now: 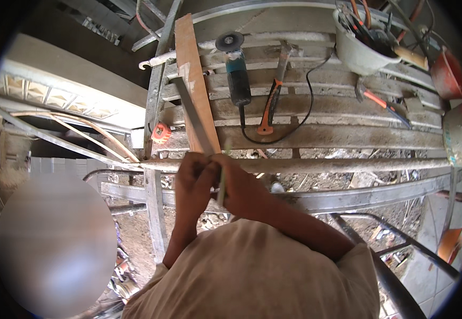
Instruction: The person measures and marks a wooden plank with a square and pencil, then uses an angle grinder to cut the plank along the marked line. The person repeats the measuring and cutting process on the same plank.
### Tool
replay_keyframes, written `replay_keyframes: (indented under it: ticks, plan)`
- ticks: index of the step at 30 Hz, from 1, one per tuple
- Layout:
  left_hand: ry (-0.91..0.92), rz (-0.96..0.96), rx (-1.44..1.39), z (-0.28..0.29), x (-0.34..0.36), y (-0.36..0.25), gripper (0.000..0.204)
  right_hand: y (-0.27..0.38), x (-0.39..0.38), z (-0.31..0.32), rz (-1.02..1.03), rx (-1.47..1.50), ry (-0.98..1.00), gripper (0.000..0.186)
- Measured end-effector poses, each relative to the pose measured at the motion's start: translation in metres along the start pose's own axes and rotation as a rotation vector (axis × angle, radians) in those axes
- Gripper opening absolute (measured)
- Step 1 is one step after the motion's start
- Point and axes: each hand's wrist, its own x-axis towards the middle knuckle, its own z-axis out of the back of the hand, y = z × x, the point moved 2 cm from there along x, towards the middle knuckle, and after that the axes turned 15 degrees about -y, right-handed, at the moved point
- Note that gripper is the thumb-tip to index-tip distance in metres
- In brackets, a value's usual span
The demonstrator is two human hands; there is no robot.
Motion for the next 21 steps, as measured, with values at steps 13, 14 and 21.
replay_keyframes:
  ticks: [13,14,21]
  plan:
    - [-0.245,-0.232,0.891,-0.006,0.090,0.140,0.111,-0.161,0.010,0.206,0.012,-1.044,-0.850,0.046]
    - [-0.255,-0.257,0.943,-0.016,0.088,0.139,0.113,-0.167,0.006,0.211,0.103,-1.127,-0.867,0.047]
    - [-0.345,-0.364,0.797,-0.010,0.075,0.148,0.116,-0.149,-0.004,0.255,-0.249,-1.090,-0.961,0.030]
